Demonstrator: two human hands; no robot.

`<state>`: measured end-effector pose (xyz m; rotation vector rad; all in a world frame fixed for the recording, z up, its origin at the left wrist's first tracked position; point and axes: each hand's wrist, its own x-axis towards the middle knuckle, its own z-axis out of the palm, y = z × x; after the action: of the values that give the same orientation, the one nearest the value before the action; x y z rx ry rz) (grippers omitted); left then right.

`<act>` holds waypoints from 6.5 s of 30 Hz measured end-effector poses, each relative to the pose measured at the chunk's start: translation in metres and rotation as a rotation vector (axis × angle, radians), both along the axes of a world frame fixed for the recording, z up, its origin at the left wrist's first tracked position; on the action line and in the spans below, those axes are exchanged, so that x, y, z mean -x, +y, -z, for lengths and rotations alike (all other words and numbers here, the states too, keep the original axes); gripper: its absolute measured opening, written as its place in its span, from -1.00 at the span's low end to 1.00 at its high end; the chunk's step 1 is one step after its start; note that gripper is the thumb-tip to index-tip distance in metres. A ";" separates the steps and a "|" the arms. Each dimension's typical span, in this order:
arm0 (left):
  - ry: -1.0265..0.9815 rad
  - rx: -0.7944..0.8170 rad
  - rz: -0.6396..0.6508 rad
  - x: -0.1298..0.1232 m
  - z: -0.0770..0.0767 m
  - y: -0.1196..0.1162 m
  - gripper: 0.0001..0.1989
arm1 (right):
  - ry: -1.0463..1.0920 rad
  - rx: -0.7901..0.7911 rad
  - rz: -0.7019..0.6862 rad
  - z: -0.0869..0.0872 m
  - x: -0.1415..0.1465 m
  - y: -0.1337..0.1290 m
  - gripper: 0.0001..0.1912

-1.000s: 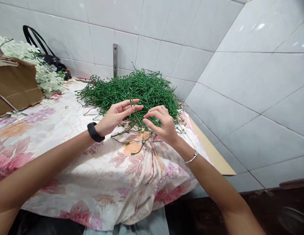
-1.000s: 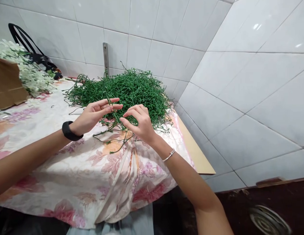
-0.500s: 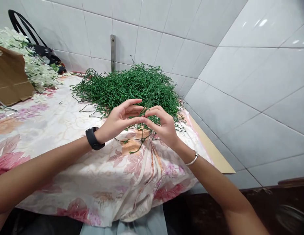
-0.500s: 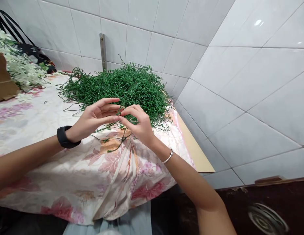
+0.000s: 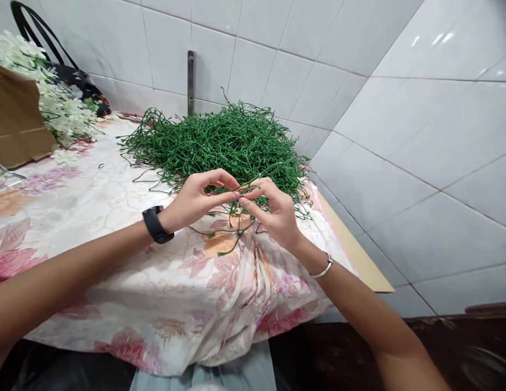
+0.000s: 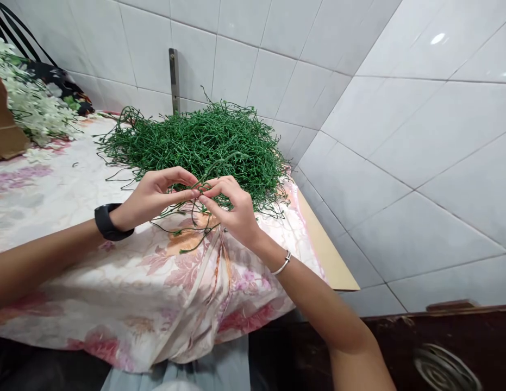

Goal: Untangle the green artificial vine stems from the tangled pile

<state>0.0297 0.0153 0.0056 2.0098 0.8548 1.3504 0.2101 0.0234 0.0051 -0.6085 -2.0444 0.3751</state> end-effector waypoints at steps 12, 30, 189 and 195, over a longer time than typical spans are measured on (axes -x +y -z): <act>0.075 -0.007 0.032 0.000 0.001 -0.002 -0.93 | -0.005 0.107 -0.074 0.002 -0.004 0.005 -0.88; 0.156 -0.110 0.004 -0.003 0.003 -0.003 -0.86 | 0.079 0.446 -0.205 0.005 -0.004 0.011 -0.82; -0.321 0.449 0.325 -0.005 0.000 -0.009 -0.90 | -0.358 -0.033 -0.084 0.001 -0.007 0.007 -0.83; -0.395 0.572 0.418 -0.006 0.000 -0.009 -0.91 | -0.275 0.196 -0.210 0.002 -0.004 0.003 -0.82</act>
<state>0.0361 0.0061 0.0057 1.3241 0.5189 1.0557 0.2144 0.0265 0.0034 -0.5899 -2.3620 0.6516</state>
